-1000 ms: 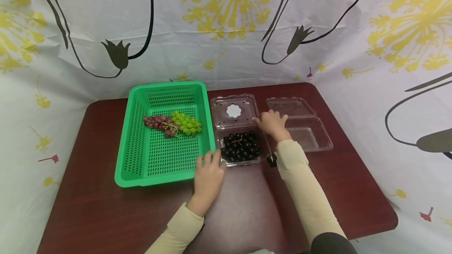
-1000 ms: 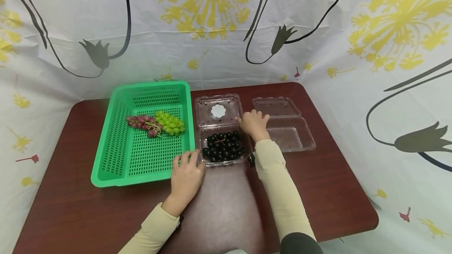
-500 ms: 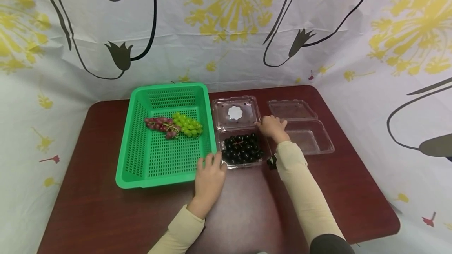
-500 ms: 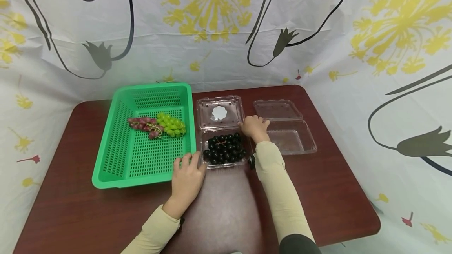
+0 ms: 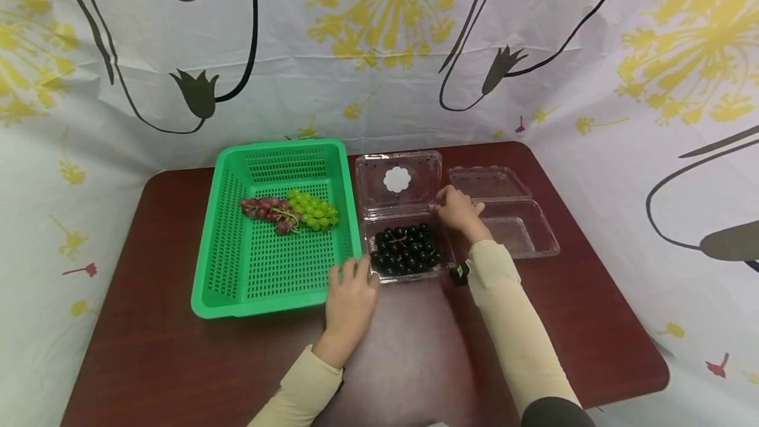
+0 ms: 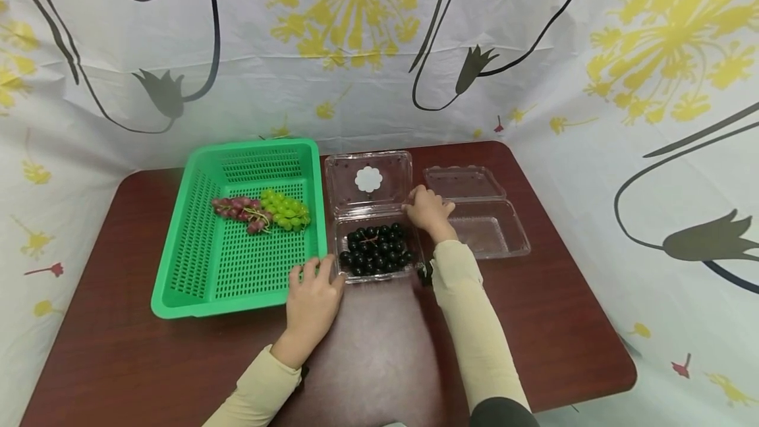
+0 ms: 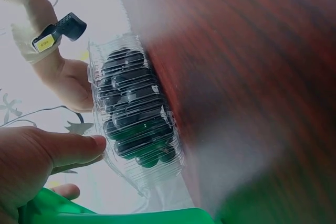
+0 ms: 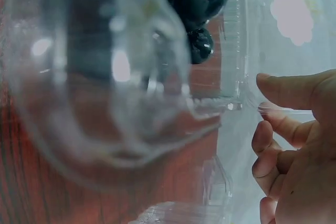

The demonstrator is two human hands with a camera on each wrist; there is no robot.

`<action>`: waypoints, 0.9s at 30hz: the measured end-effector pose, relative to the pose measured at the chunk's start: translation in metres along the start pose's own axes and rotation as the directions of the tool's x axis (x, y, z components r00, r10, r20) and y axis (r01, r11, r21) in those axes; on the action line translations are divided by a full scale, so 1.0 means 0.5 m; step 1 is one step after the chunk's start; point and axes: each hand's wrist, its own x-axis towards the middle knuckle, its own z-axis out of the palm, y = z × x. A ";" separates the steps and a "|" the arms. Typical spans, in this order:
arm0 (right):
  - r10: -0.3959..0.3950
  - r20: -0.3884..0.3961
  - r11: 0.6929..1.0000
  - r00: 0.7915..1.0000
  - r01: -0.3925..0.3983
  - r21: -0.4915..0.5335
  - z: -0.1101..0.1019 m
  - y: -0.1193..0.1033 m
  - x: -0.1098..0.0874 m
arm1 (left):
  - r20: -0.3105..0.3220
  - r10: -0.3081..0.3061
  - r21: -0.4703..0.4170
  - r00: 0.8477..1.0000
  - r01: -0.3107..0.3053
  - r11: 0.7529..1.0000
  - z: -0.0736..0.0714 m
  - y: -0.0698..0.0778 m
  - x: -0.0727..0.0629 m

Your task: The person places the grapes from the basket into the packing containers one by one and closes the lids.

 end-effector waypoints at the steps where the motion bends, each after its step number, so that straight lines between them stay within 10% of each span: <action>1: -0.003 -0.006 1.000 1.000 0.003 0.012 -0.001 0.000 -0.002 | 0.001 0.000 0.000 1.000 0.000 1.000 -0.001 0.000 0.000; 19: -0.073 -0.168 0.991 0.983 0.091 0.098 -0.049 -0.023 -0.054 | 0.002 0.000 -0.001 1.000 0.000 1.000 -0.003 -0.001 0.001; 27: -0.147 -0.293 0.964 0.945 0.203 0.170 -0.060 -0.031 -0.095 | 0.014 0.002 -0.011 1.000 -0.002 1.000 -0.001 0.000 -0.001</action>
